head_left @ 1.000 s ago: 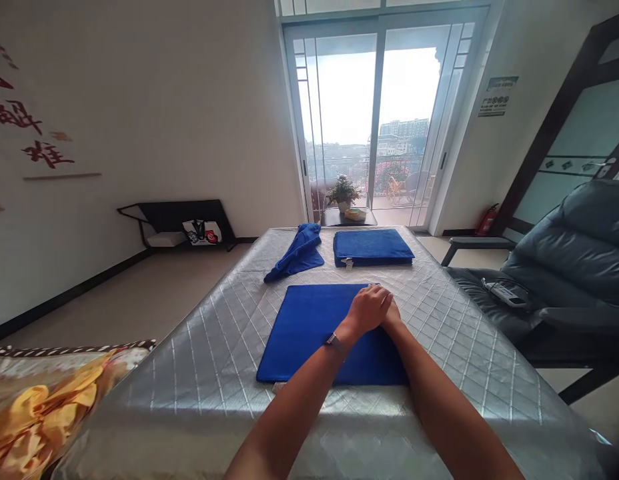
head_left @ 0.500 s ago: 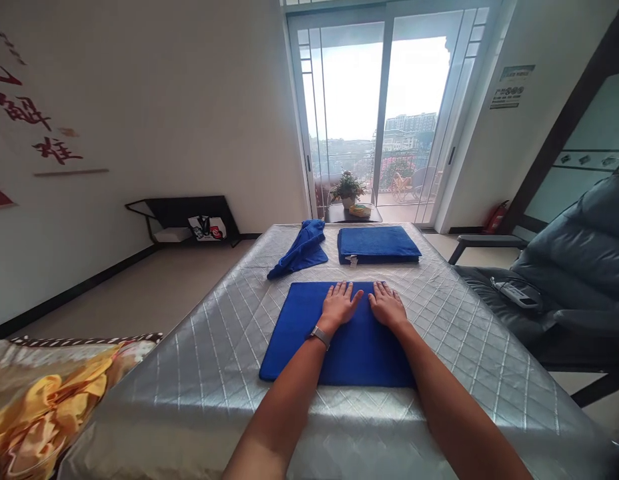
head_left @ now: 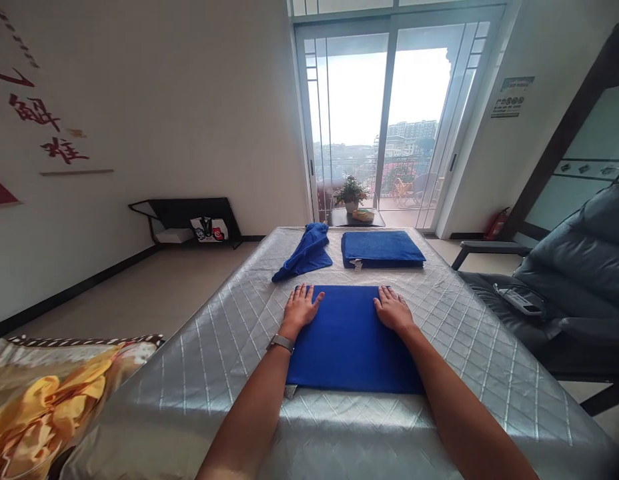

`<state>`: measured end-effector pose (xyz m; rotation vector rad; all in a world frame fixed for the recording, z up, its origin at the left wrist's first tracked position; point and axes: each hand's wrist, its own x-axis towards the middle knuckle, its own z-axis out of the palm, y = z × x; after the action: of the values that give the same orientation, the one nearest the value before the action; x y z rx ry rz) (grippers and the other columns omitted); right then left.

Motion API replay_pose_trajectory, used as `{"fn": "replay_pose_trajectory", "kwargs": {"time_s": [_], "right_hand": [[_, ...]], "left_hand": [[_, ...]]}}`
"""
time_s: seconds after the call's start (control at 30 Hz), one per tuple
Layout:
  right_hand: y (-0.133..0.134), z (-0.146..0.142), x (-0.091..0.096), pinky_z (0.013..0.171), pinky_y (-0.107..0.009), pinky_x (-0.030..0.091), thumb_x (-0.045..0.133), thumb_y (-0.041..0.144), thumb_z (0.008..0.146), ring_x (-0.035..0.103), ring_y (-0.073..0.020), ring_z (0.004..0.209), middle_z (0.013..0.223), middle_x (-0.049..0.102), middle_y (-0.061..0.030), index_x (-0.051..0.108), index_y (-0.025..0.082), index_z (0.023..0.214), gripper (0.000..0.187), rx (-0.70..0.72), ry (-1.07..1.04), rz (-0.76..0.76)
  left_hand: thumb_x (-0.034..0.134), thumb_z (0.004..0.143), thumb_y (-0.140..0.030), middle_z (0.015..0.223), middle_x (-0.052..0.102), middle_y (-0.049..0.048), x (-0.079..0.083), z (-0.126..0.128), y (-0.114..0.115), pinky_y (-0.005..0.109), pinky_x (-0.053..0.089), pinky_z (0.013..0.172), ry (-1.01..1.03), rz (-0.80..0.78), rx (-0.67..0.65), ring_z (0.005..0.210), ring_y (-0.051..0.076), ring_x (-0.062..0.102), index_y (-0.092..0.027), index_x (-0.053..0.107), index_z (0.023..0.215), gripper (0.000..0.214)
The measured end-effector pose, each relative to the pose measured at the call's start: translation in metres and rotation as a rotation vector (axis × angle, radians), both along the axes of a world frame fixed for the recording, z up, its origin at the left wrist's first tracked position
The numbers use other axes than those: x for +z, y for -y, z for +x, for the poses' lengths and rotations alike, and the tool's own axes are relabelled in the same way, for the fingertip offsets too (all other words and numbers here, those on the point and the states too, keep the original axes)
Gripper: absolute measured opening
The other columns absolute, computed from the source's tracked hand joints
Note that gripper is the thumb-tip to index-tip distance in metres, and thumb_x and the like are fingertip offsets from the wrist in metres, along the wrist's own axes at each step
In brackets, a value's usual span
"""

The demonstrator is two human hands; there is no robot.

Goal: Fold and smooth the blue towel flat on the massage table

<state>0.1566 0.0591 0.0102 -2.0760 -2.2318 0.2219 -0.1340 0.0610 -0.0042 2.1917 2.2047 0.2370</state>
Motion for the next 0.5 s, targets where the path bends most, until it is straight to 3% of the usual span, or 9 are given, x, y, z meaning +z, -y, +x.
{"fn": "replay_pose_trajectory", "kwargs": {"time_s": [0.5], "right_hand": [[-0.0087,0.0088,-0.0031,0.127,-0.037,0.01,0.017,0.043,0.106,0.012,-0.0174,0.157,0.171,0.018,-0.0062,0.021,0.009,0.164,0.067,0.05,-0.002,-0.002]], "left_hand": [[0.014,0.103,-0.064,0.169,0.023,0.0139,0.0022,-0.0048,-0.0023,0.044,0.016,0.127,0.026,-0.024,0.035,0.156,0.028,0.02,-0.016,0.03,0.162,0.078]]}}
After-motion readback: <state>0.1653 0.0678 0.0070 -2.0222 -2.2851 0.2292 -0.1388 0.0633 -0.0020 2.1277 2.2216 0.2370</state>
